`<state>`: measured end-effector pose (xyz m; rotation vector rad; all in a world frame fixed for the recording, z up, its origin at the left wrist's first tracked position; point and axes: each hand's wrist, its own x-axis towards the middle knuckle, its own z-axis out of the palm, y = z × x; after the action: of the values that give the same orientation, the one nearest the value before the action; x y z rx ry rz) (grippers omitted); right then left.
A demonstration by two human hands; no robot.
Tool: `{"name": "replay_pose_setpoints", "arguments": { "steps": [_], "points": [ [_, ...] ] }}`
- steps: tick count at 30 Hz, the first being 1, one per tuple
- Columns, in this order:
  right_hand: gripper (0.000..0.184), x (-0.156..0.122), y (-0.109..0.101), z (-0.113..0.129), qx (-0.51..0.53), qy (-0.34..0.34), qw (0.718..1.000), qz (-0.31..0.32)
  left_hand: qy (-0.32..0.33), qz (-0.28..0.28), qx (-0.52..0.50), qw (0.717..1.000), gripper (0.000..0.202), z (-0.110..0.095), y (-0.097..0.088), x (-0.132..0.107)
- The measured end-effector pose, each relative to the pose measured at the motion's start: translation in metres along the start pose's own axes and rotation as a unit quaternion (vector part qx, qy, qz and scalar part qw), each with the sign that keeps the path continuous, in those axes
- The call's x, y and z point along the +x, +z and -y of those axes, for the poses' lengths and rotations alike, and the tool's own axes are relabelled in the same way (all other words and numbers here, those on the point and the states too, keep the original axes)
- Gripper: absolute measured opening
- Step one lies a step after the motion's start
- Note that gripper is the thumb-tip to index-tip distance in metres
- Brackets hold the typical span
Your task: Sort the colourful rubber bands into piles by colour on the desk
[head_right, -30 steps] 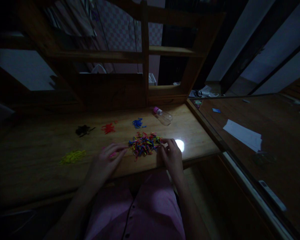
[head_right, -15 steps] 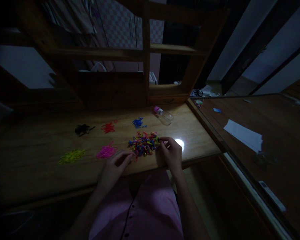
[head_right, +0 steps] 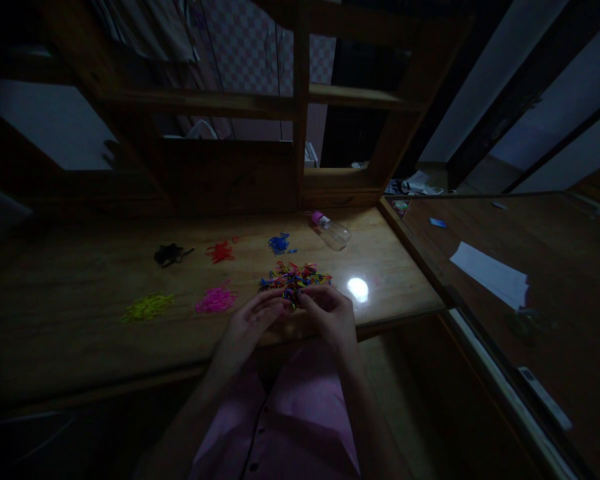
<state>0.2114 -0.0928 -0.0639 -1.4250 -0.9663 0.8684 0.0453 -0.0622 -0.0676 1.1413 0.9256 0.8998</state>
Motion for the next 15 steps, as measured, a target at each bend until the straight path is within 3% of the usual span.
{"name": "replay_pose_setpoints", "arguments": {
  "steps": [4, 7, 10, 15],
  "points": [
    [0.01, -0.022, 0.017, 0.01, -0.072, -0.046, 0.996, 0.002, 0.071, -0.034, 0.063, 0.995, 0.02, -0.002, 0.007, -0.001],
    [0.009, -0.031, 0.018, 0.015, -0.122, -0.082, 0.989, 0.018, 0.116, -0.066, 0.129, 0.983, 0.011, -0.005, -0.006, -0.002],
    [0.014, -0.028, 0.009, 0.013, -0.139, -0.106, 0.985, 0.007, 0.111, -0.118, 0.174, 0.971, 0.013, -0.01, -0.036, 0.0],
    [0.021, -0.011, -0.017, -0.008, -0.143, -0.077, 0.983, -0.091, 0.1, -0.256, 0.264, 0.924, 0.025, -0.02, -0.107, 0.008]
  ]
}}
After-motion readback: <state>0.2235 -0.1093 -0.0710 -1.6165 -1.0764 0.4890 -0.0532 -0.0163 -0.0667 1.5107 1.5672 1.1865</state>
